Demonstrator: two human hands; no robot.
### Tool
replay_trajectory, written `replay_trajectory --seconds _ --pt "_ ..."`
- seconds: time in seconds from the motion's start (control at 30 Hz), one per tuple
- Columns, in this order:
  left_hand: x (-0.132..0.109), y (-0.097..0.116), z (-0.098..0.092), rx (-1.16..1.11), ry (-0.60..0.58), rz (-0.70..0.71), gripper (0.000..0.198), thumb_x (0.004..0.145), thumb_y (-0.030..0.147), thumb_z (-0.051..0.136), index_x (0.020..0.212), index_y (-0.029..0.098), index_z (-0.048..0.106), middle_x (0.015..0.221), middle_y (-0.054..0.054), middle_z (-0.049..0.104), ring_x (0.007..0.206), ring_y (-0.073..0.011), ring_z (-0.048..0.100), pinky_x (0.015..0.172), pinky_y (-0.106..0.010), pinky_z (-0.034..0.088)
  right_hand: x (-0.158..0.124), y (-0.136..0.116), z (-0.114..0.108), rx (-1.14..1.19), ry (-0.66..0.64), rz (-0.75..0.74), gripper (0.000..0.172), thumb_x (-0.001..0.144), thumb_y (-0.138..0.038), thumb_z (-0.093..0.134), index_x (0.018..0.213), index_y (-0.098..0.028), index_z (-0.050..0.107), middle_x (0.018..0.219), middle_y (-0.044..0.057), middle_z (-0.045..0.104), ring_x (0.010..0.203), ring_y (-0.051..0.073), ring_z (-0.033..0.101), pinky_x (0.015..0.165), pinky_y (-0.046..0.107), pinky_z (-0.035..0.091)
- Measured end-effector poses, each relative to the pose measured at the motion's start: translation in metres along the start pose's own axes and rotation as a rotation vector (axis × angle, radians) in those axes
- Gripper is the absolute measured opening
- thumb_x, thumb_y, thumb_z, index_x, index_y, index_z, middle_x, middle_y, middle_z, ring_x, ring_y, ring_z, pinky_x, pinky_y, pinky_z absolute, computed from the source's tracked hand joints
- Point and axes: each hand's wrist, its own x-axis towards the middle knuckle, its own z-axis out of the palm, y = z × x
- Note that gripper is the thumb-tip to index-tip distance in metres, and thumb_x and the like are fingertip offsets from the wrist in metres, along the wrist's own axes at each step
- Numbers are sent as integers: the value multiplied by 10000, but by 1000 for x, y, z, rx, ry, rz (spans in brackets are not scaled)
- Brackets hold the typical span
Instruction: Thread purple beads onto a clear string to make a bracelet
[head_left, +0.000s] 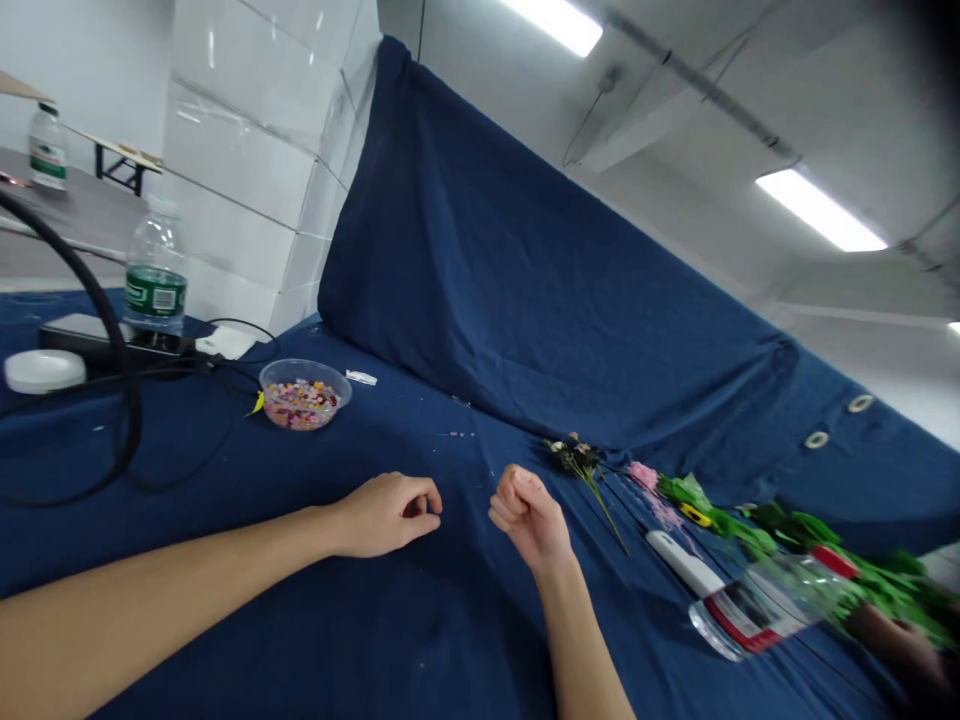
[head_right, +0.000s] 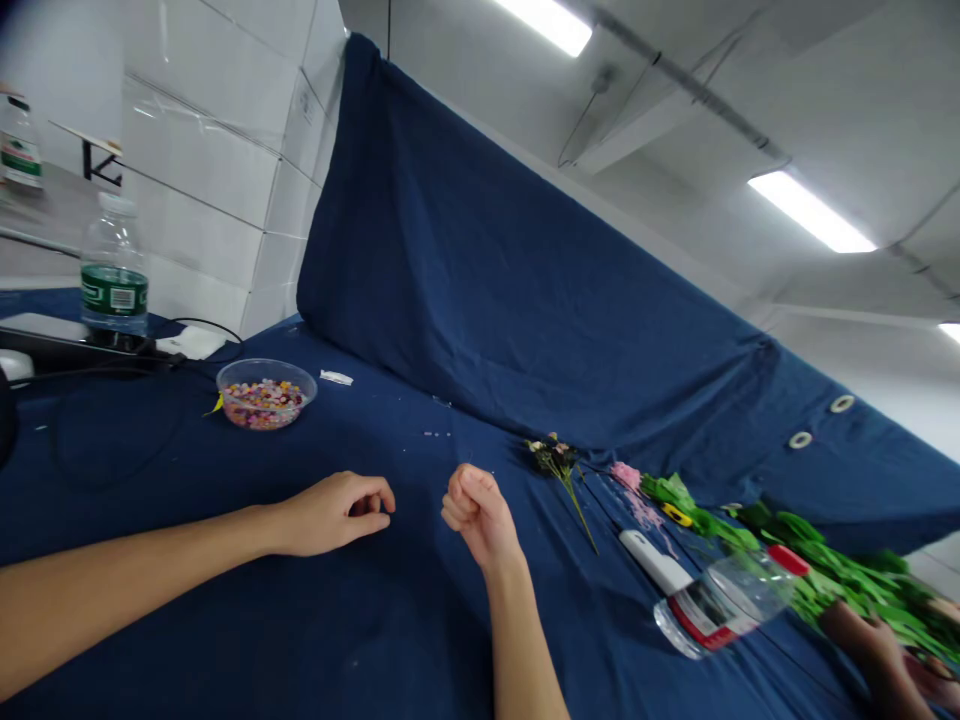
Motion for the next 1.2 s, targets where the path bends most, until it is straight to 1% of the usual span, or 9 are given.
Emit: replay_trajectory --seconds 0.17,0.37,0.43,0.53,0.63,0.77,0.97,1.1,1.2 --pt "0 6 -1 -12 67 34 227 948 338 610 1061 176 721 809 -17 698 698 -173 614 674 -306 454 2 10 9 -182 0 58 338 1015 -396 589 794 -140 589 598 -81 488 417 46 396 404 169 370" --pt "3 6 -3 -127 194 36 296 980 360 535 1133 191 724 965 -48 736 821 -198 635 732 -307 437 8 23 32 -392 -84 131 375 1025 -432 560 787 -144 592 567 -92 446 401 48 354 404 178 348" --pt "4 6 -3 -186 192 38 335 1003 383 491 1047 174 748 974 -57 735 808 -190 630 725 -301 443 9 23 38 -468 -107 133 386 1025 -443 555 781 -145 593 561 -93 434 405 52 355 413 184 348" --pt "6 5 -1 -266 152 52 454 1014 444 465 829 160 767 864 -54 719 744 -176 615 683 -289 445 9 23 47 -603 -121 108 386 1016 -444 567 778 -142 606 589 -77 472 451 68 417 461 202 391" --pt "8 4 0 -306 159 47 311 933 425 623 862 172 790 810 -37 704 711 -171 611 681 -290 450 9 25 58 -743 -128 62 392 1008 -441 577 754 -144 611 623 -58 510 528 94 488 544 236 442" --pt "10 2 -2 -325 211 19 157 858 310 713 816 185 797 849 -46 707 783 -184 620 724 -300 466 8 30 69 -874 -173 56 404 1016 -415 567 708 -155 597 564 -75 458 485 90 434 526 232 402" --pt "15 -6 -23 -448 224 -110 415 995 483 541 927 126 742 912 -88 733 799 -184 661 620 -283 478 12 30 66 -951 -172 71 400 1025 -414 547 728 -156 622 595 -58 508 524 105 469 564 249 409" --pt "19 -11 -35 -523 244 -129 475 1002 535 500 999 120 732 914 -101 753 841 -209 696 678 -311 507 12 29 61 -971 -149 76 410 1031 -425 529 738 -156 632 622 -45 543 558 117 500 593 262 421" --pt "19 -8 -36 -568 250 -101 476 997 527 496 993 113 730 898 -117 764 843 -227 711 719 -326 514 12 29 59 -993 -138 81 400 1029 -419 532 751 -156 648 624 -44 551 559 118 499 591 262 413"
